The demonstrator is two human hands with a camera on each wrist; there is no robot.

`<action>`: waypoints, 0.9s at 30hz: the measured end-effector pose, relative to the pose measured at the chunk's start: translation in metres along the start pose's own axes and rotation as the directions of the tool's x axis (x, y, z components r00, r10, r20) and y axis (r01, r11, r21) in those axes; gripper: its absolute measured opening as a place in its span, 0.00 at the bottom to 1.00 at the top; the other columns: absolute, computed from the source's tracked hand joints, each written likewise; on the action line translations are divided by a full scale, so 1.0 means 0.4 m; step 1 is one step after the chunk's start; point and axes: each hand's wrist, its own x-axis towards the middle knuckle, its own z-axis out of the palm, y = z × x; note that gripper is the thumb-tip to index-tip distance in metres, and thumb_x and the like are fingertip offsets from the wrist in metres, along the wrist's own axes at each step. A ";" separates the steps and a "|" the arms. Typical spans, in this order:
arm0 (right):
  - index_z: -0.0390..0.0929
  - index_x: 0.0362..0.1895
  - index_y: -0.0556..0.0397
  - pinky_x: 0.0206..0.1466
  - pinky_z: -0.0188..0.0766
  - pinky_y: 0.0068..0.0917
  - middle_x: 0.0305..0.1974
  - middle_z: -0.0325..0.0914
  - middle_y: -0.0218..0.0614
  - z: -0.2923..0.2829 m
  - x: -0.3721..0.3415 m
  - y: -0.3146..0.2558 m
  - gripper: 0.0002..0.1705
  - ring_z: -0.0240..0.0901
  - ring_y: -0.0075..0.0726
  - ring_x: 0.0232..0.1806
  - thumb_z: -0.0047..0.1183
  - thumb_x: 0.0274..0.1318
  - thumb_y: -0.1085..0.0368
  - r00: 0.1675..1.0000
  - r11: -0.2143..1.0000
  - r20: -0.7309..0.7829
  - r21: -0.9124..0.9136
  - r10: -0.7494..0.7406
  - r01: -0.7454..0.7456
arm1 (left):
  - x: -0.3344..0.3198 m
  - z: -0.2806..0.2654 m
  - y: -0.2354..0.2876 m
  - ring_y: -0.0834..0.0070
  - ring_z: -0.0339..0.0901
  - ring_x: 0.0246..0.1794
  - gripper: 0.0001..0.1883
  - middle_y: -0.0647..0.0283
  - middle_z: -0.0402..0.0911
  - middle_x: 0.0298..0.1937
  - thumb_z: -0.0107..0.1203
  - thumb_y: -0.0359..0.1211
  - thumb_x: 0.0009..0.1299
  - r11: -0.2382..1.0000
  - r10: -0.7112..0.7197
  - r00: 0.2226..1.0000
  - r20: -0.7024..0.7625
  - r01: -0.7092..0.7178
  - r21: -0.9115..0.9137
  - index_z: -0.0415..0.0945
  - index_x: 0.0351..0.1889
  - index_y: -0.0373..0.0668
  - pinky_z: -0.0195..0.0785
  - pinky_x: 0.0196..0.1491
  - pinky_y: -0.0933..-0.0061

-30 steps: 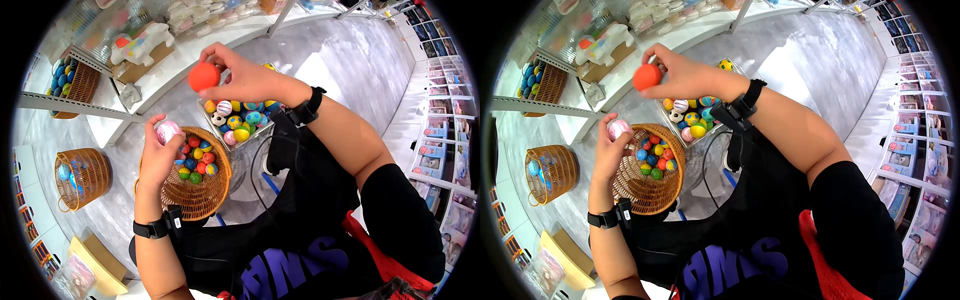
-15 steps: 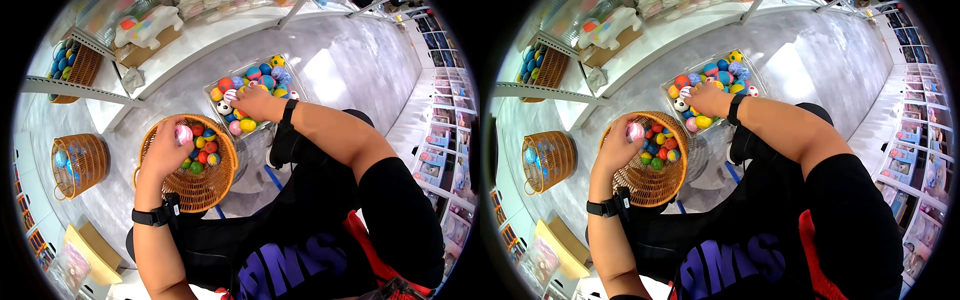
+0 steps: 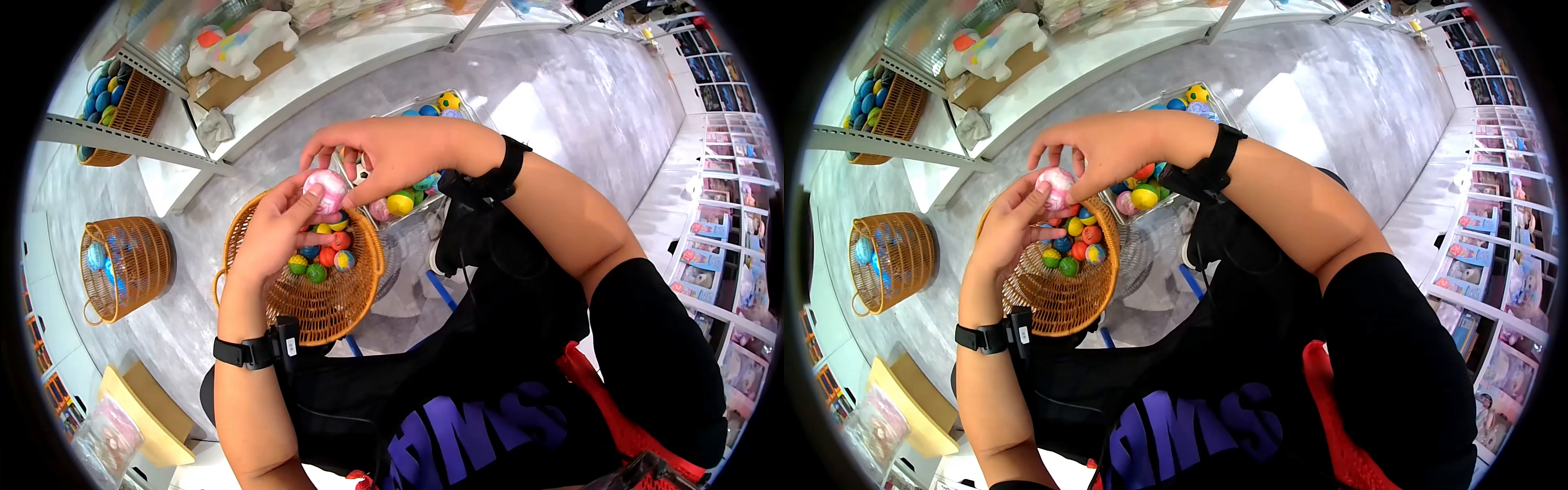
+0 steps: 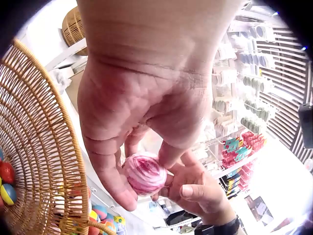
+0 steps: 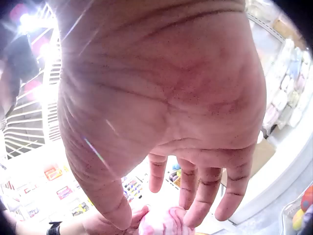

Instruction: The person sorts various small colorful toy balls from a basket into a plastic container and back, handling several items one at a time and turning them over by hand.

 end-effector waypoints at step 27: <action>0.80 0.58 0.50 0.51 0.80 0.49 0.48 0.87 0.49 -0.197 -0.144 0.371 0.29 0.84 0.58 0.51 0.67 0.53 0.53 0.790 0.501 -0.436 -0.612 0.431 -0.611 | 0.024 -0.052 -0.092 0.77 0.81 0.45 0.11 0.67 0.83 0.46 0.56 0.39 0.83 0.722 0.109 0.994 -0.032 -0.058 0.689 0.78 0.50 0.41 0.75 0.51 0.69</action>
